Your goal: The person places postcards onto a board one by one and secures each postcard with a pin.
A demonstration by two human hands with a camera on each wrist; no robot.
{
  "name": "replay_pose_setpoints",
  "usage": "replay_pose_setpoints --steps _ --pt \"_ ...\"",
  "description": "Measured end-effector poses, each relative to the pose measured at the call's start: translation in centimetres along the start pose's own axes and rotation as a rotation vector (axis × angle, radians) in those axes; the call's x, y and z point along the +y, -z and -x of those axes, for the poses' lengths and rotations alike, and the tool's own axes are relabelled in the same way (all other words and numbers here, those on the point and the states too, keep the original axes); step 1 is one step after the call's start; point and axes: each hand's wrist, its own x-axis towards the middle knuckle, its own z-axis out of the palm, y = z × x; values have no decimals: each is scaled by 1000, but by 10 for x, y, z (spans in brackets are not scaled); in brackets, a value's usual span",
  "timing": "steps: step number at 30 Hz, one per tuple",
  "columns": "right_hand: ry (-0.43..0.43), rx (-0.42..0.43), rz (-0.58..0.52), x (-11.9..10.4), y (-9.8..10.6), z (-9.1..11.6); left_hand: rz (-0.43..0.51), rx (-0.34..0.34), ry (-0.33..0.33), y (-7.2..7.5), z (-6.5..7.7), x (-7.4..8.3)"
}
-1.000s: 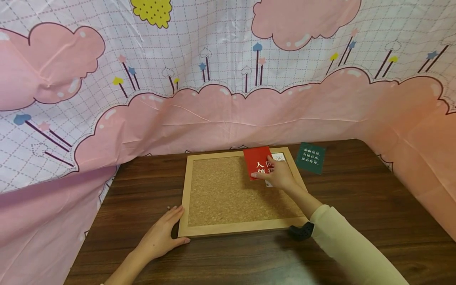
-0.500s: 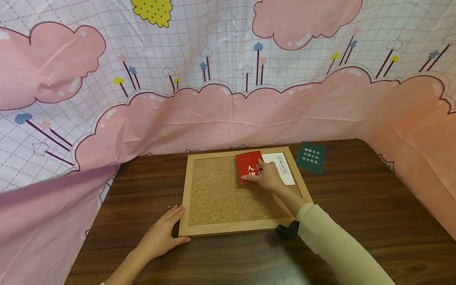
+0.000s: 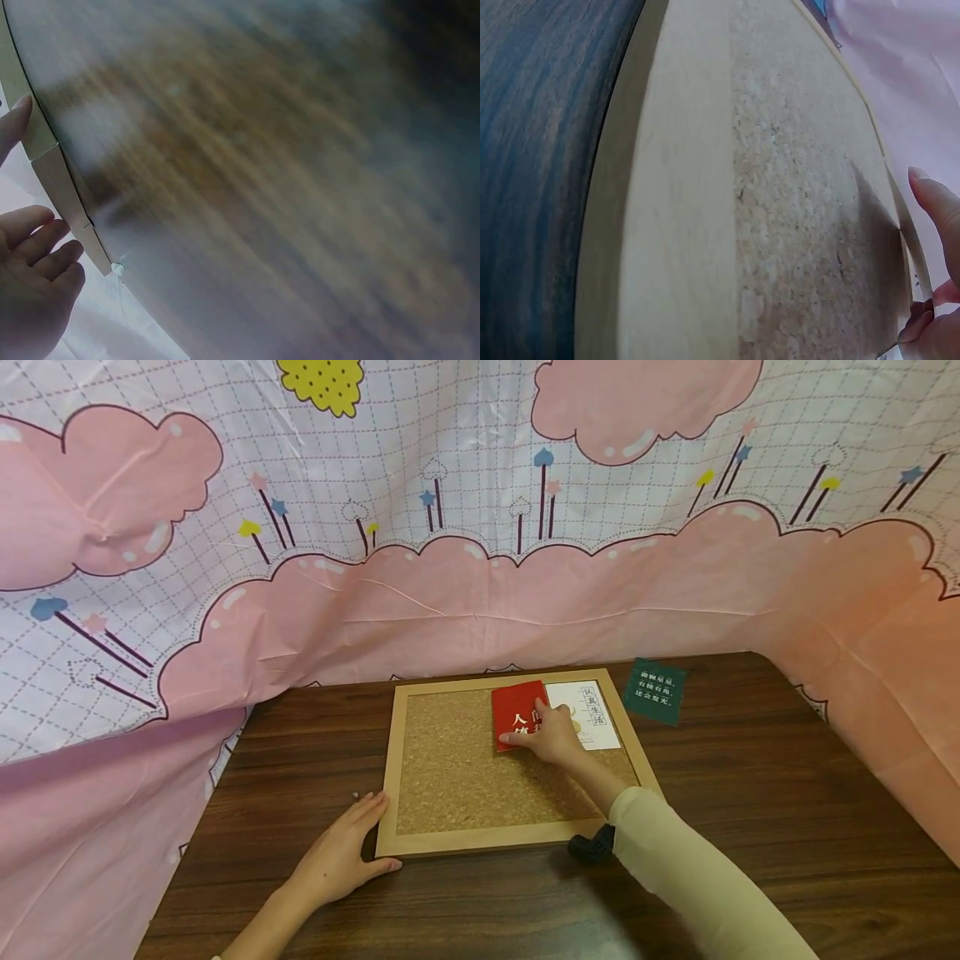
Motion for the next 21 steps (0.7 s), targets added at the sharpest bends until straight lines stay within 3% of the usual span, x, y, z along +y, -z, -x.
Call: replay_pose_setpoints --steps 9,21 --pt "-25 -27 100 6 -8 -6 7 -10 4 0 0 0" --pt "-8 -33 152 4 -8 -8 -2 -2 -6 0 0 -1"
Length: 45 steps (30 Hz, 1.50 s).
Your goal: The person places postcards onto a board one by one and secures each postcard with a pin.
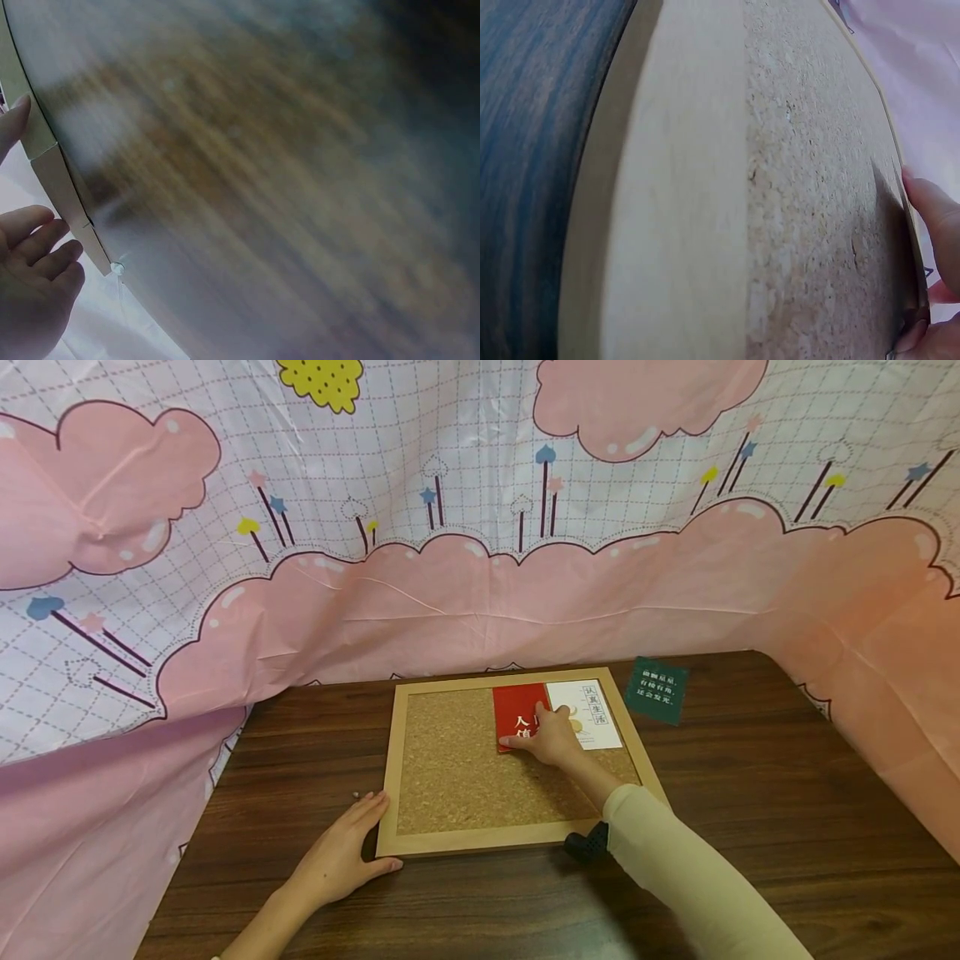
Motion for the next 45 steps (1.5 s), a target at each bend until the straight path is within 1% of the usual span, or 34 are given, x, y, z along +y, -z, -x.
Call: replay_pose_setpoints --steps 9,18,26,32,37,40,45 --pt "20 -37 12 1 1 0 -2 4 1 0 1 0" --pt "41 -45 56 2 2 -3 -11 23 2 -1 2 -1" --pt "34 -73 54 0 3 -5 -4 6 12 1 2 1" --pt "46 -69 99 0 5 -5 5 -3 11 1 2 1" --pt "49 -47 167 0 5 -4 3 2 7 0 2 1" --pt "32 -34 212 -1 6 -3 4 4 5 0 1 1" --pt "-10 -34 253 -4 7 -2 5 5 4 1 2 2"
